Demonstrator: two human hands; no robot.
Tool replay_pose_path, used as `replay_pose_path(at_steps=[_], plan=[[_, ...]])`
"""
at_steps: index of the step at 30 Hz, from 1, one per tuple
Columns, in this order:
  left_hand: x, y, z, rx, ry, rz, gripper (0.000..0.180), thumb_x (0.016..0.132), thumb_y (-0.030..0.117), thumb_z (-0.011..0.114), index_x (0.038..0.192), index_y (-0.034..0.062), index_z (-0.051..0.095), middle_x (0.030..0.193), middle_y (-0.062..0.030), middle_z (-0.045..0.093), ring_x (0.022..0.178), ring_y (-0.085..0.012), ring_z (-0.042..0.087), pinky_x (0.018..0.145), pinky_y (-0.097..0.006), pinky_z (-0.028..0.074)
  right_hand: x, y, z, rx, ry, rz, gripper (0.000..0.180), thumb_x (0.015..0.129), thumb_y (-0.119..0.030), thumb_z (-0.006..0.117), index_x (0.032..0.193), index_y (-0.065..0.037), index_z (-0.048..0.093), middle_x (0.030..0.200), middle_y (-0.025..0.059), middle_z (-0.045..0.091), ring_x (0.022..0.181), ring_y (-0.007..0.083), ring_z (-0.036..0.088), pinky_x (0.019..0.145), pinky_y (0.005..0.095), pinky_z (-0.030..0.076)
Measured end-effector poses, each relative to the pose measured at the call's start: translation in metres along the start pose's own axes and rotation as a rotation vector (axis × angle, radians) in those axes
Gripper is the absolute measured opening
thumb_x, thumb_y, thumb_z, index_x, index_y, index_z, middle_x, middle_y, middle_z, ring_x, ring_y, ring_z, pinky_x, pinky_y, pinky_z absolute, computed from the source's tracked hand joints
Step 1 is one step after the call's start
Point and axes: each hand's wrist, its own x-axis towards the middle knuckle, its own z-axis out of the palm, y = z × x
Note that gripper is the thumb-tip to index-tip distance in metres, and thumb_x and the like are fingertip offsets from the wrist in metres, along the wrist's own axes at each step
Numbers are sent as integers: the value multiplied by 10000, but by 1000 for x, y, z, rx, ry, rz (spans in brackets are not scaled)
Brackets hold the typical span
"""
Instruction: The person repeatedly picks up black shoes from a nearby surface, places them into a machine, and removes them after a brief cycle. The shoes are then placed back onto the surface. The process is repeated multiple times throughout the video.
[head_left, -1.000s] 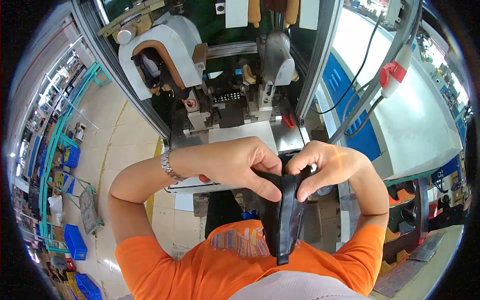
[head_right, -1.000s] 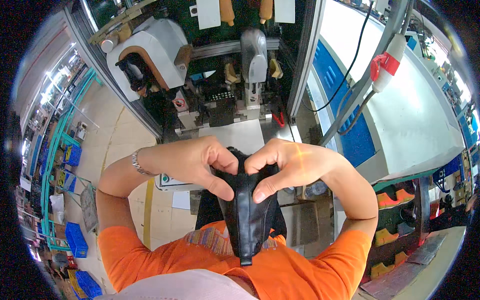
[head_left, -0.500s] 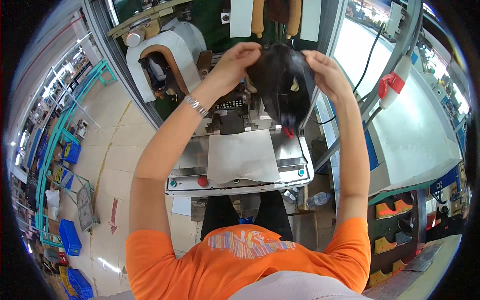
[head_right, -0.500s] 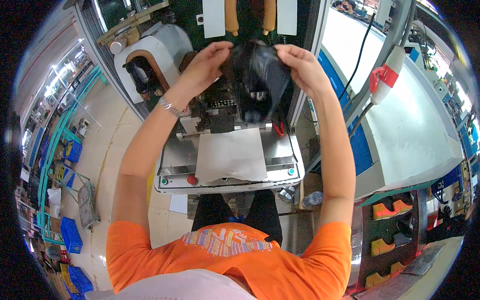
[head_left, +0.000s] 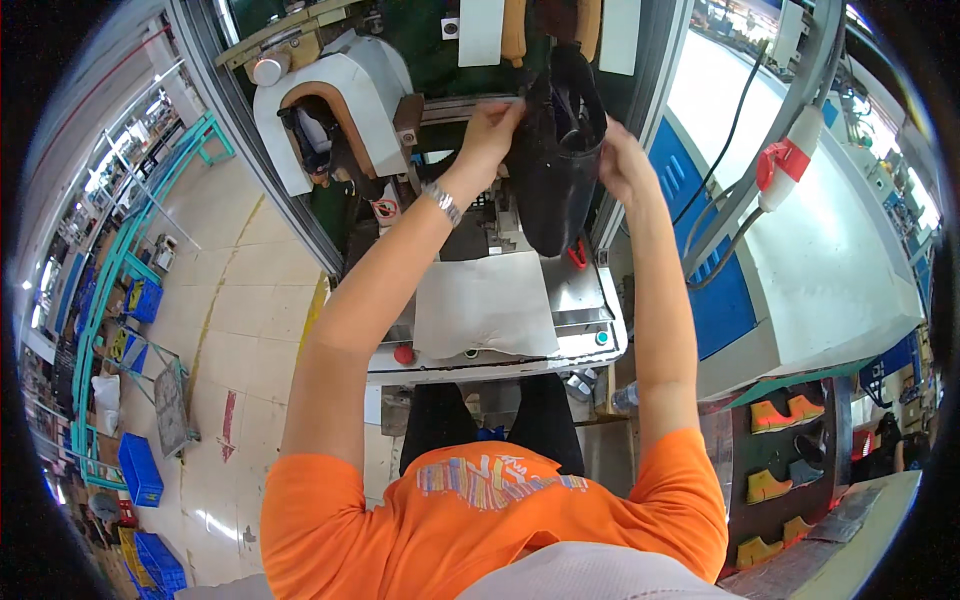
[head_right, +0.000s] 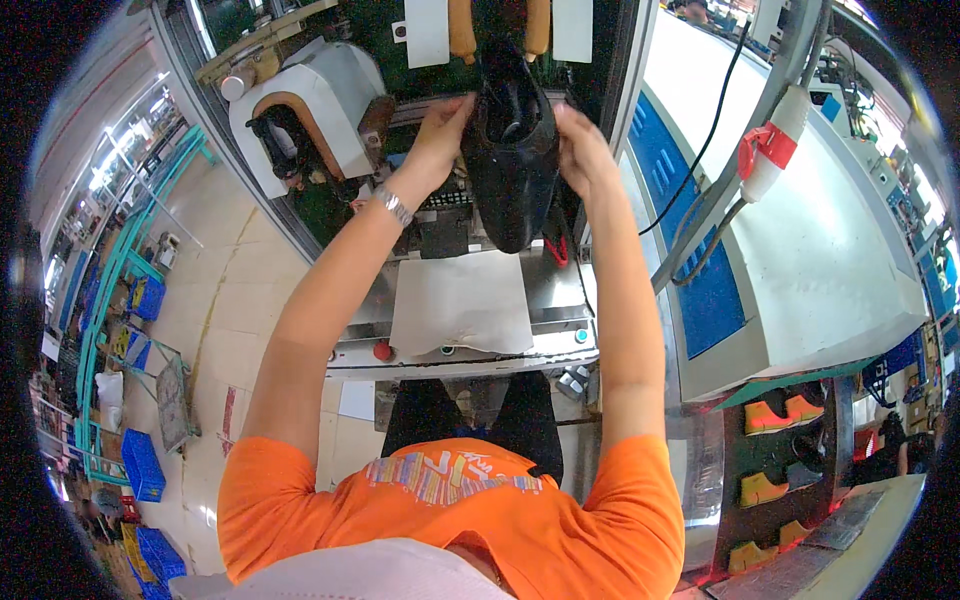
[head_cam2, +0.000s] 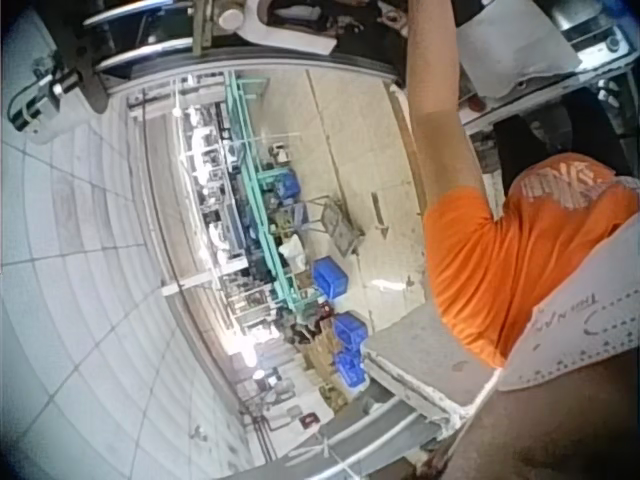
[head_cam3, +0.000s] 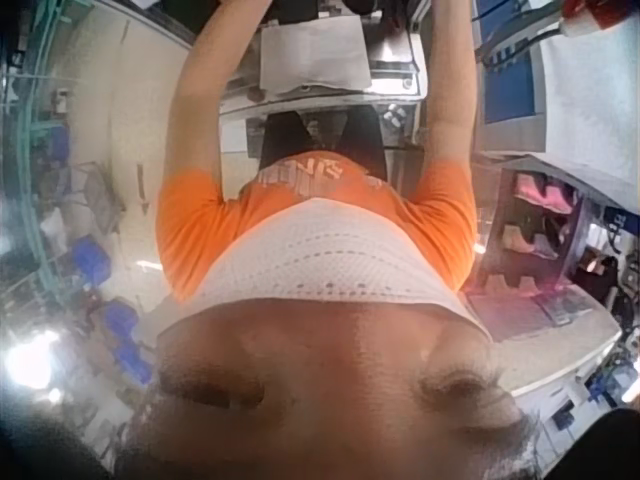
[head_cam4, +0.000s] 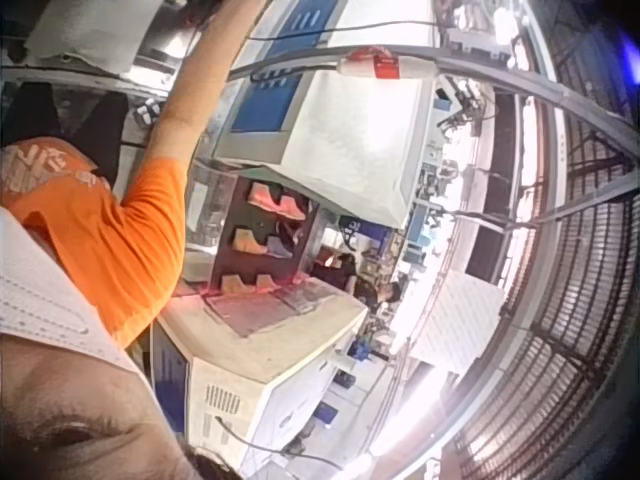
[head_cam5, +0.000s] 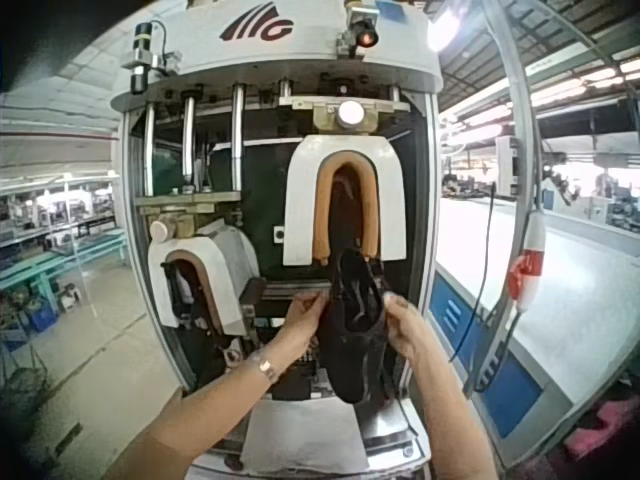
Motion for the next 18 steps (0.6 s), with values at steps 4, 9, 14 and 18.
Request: replay_pose_path(at_steps=[4,9,14,18], plan=[[-67,1,-2,607,330,583,373,794,182,662,1079,14,489,1055,-102,543,973,-219,498,869,-330,387,-73,49,-15,108,-290,252,456,881,-358,537,1271,-130,471,1224,52,553,1140,203,508,997,426,347],[-126,71,30,1046,-39,1023,437,732,162,646,1138,50,531,1143,-82,540,1083,-259,472,913,-405,312,-100,113,-13,542,-224,251,550,860,-412,532,1324,-156,386,1308,16,473,1257,224,378,1019,525,286],[-145,60,47,1388,-124,864,506,739,164,608,1215,41,487,1084,-67,537,1092,-228,434,895,-429,302,-88,124,10,389,-141,94,459,920,-413,442,1259,-105,449,1228,98,527,1142,228,493,951,390,410],[-156,44,56,1425,-68,816,536,746,118,557,1260,30,433,1097,-88,507,1127,-240,385,861,-492,303,-65,122,6,357,-112,12,452,919,-403,444,1254,-100,452,1221,100,529,1133,227,497,944,385,414]])
